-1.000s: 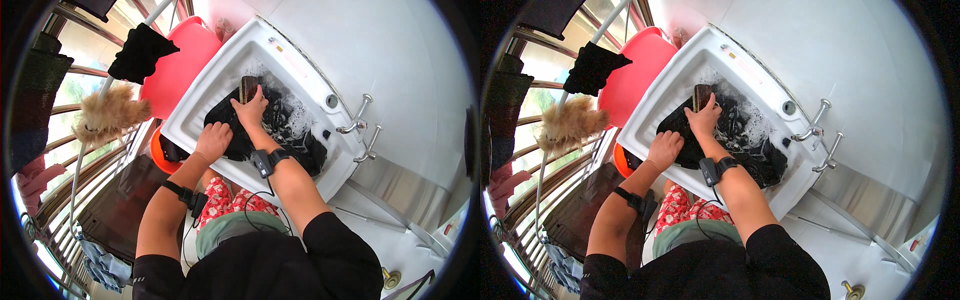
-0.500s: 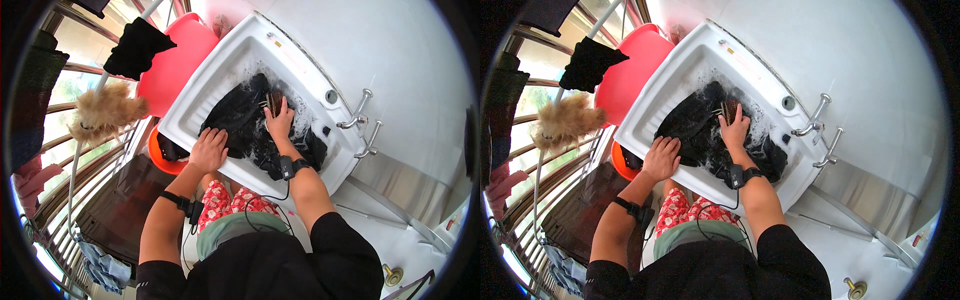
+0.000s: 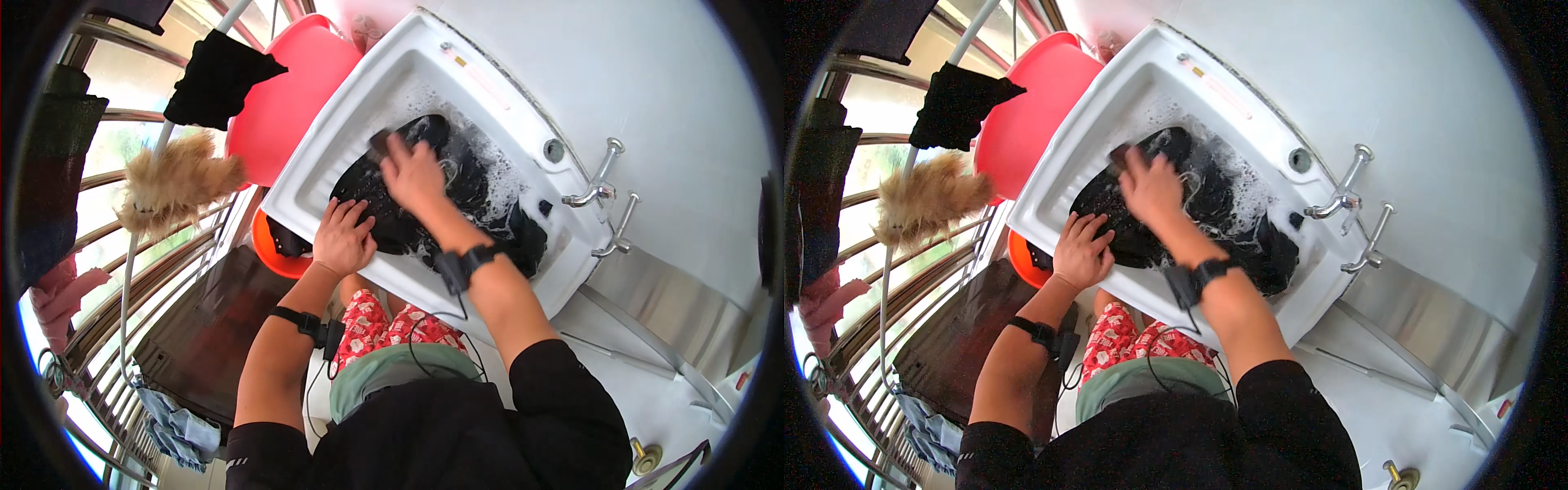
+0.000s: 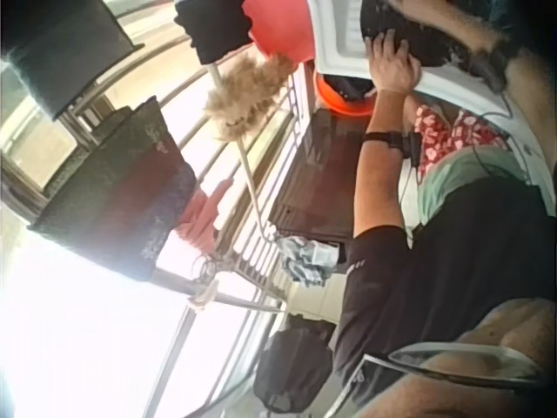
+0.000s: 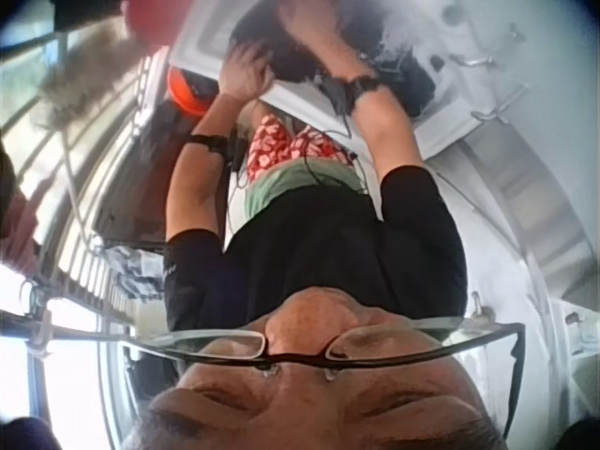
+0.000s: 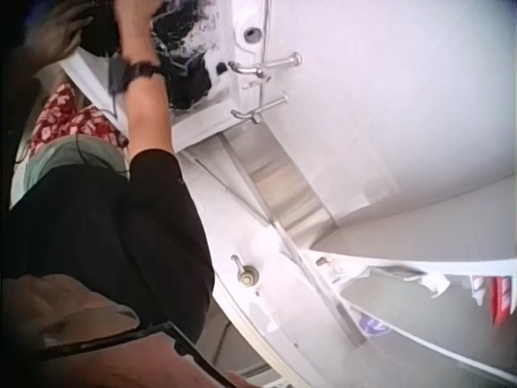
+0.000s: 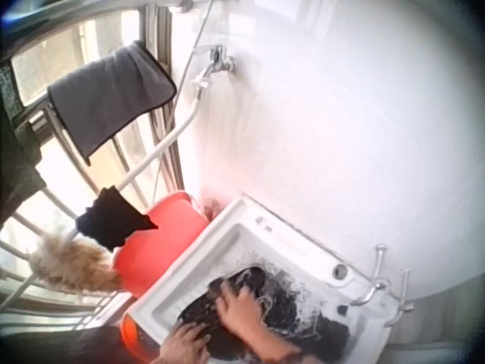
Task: Scrub a piece of black clothing in a soapy sink using a brush.
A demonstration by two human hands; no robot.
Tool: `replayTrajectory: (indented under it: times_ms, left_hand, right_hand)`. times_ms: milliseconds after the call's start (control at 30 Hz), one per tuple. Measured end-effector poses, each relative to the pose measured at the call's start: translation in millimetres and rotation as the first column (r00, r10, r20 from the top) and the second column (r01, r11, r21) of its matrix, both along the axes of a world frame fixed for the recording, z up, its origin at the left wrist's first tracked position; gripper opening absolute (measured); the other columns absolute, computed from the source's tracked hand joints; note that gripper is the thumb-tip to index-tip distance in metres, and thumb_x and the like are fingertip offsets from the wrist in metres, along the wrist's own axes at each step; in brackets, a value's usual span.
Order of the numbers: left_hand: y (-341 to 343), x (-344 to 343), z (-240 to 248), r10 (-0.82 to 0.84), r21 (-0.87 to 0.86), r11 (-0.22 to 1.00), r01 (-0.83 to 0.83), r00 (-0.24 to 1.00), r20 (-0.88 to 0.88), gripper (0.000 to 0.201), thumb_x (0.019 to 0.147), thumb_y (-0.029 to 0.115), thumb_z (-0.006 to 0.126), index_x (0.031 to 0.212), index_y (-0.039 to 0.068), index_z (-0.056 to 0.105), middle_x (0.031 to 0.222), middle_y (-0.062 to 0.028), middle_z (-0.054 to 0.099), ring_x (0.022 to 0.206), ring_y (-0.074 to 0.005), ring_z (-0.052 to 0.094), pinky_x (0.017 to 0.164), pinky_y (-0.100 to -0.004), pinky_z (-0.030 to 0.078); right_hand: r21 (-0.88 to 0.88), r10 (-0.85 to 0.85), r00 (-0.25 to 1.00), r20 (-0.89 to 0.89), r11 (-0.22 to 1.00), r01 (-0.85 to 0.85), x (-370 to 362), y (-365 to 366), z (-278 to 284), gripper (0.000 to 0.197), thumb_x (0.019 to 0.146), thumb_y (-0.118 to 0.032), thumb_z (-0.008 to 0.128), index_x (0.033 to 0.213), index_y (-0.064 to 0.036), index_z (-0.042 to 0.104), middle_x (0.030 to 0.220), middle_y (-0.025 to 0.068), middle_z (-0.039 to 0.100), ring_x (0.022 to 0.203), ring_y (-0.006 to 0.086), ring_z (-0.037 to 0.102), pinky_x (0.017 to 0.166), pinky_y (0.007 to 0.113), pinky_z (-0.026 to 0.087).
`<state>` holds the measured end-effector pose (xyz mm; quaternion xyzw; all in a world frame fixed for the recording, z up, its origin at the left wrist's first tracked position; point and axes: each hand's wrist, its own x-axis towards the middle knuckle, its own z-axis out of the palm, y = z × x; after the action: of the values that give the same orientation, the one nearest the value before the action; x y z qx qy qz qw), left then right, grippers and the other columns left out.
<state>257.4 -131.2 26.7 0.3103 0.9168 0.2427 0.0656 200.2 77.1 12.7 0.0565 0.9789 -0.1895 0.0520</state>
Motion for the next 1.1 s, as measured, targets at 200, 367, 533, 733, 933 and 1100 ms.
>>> replayTrajectory:
  times_ms: [200,367,533,733,933,1100]
  left_hand:
    - [-6,4,6,0.111,-0.019,0.994,-0.112,0.993,-0.037,0.032,0.075,0.025,0.066,0.102,0.014,0.078,0.119,-0.0077,0.068,0.124,-0.0264,0.058,0.115,-0.0555,0.035]
    - [-8,4,3,0.123,0.032,0.992,-0.122,0.992,-0.02,0.023,0.074,0.021,0.067,0.094,0.014,0.078,0.104,-0.0049,0.068,0.12,-0.0255,0.061,0.108,-0.0537,0.041]
    - [7,0,1,0.095,0.055,0.994,-0.095,0.995,-0.006,0.023,0.074,0.021,0.068,0.093,0.013,0.078,0.102,-0.0046,0.069,0.119,-0.026,0.062,0.108,-0.0526,0.042]
    - [-14,5,5,0.132,0.024,0.991,-0.132,0.991,-0.009,0.023,0.072,0.021,0.068,0.091,0.013,0.077,0.099,-0.0057,0.067,0.113,-0.0279,0.063,0.104,-0.0486,0.044]
    - [7,-2,3,0.101,0.059,0.993,-0.101,0.995,0.004,0.02,0.072,0.021,0.068,0.088,0.013,0.077,0.093,-0.0021,0.067,0.104,-0.0227,0.064,0.095,-0.0441,0.046]
    - [-6,4,4,0.161,0.055,0.985,-0.162,0.987,0.019,0.019,0.073,0.018,0.069,0.089,0.013,0.076,0.093,-0.0028,0.066,0.104,-0.0241,0.064,0.096,-0.0449,0.046]
  right_hand:
    - [-0.041,-0.084,0.993,-0.082,0.996,0.081,-11,0,5,0.051,0.099,-0.037,0.062,0.143,-0.0131,0.057,0.107,0.0259,0.057,0.095,0.0464,0.062,0.079,0.055,0.054]
    - [-0.032,0.215,0.977,0.003,0.976,-0.215,35,-24,15,0.053,0.094,-0.038,0.069,0.143,-0.0228,0.058,0.106,0.0227,0.057,0.094,0.0421,0.062,0.081,0.051,0.053]
    - [0.231,-0.063,0.997,-0.037,0.97,0.07,-25,44,-17,0.051,0.098,-0.04,0.062,0.143,-0.0176,0.058,0.109,0.0224,0.059,0.098,0.0422,0.063,0.079,0.052,0.055]
    - [-0.167,0.204,0.974,0.101,0.968,-0.186,34,-42,33,0.054,0.099,-0.041,0.061,0.146,-0.017,0.052,0.106,0.0277,0.054,0.095,0.0478,0.062,0.079,0.057,0.054]
    - [0.26,-0.136,0.988,0.078,0.959,0.111,-19,40,-22,0.054,0.1,-0.043,0.06,0.15,-0.023,0.052,0.115,0.0253,0.056,0.101,0.0439,0.064,0.08,0.055,0.056]
    - [-0.123,-0.389,0.92,-0.051,0.916,0.381,-9,40,-7,0.063,0.094,-0.037,0.074,0.146,-0.0072,0.053,0.118,0.0243,0.058,0.1,0.0411,0.065,0.083,0.047,0.056]
